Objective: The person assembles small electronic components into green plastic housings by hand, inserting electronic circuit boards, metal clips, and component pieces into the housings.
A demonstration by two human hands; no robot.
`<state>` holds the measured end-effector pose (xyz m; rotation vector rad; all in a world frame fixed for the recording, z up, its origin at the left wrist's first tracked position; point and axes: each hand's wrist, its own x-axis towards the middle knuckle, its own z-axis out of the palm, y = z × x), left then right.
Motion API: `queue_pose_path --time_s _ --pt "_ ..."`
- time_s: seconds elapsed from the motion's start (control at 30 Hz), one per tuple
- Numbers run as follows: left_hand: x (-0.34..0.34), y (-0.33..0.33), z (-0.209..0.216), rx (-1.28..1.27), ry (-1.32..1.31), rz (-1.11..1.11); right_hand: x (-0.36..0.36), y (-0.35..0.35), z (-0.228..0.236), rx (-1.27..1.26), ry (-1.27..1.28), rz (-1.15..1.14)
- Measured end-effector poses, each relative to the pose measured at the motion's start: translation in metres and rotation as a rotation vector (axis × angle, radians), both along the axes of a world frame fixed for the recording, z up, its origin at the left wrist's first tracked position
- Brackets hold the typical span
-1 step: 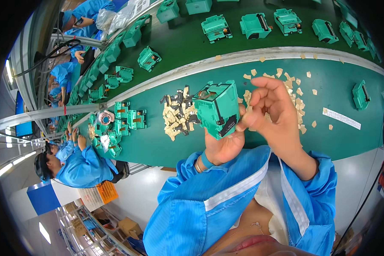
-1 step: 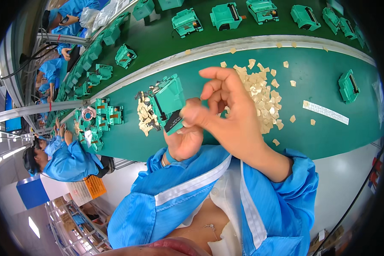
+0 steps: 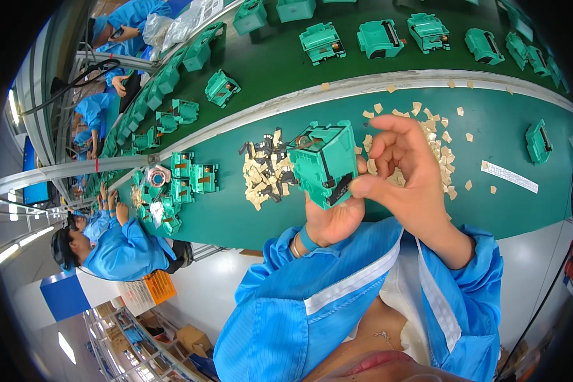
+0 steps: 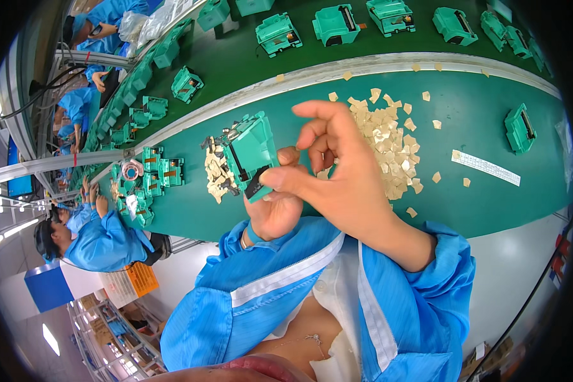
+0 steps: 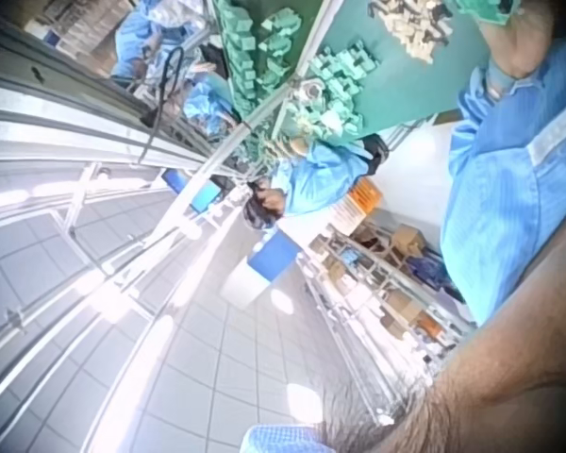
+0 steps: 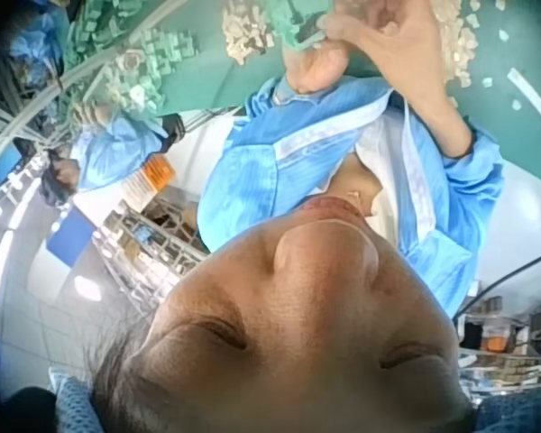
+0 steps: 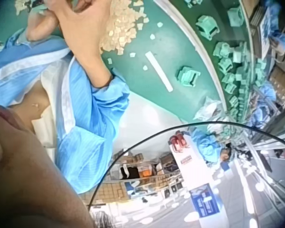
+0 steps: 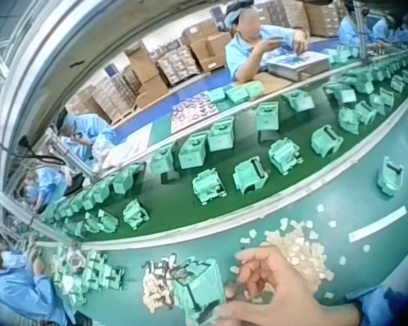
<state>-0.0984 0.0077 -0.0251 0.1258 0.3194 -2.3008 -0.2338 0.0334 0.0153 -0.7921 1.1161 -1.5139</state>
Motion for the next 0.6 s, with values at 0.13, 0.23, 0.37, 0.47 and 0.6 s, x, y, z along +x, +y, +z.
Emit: queue_pose_path --time_s 0.13,0.23,0.37,0.47,0.6 --pt "0.005 -0.003 -0.006 -0.051 0.043 -0.032 -0.001 -0.006 0.0 -0.012 0.121 0.001" --pt "0.02 -0.026 0.005 -0.304 -0.189 0.093 -0.017 -0.001 -0.013 -0.028 0.111 -0.141" --pt "0.064 -0.135 0.002 -0.957 -1.307 0.535 -0.042 0.014 -0.03 -0.014 0.028 -0.219" --pt "0.068 -0.21 -0.03 -0.806 -1.681 0.305 -0.037 0.016 -0.034 -0.025 0.054 -0.165" --pt "0.059 -0.247 -0.064 -0.628 -1.995 0.165 -0.035 0.015 -0.039 0.003 0.07 -0.094"
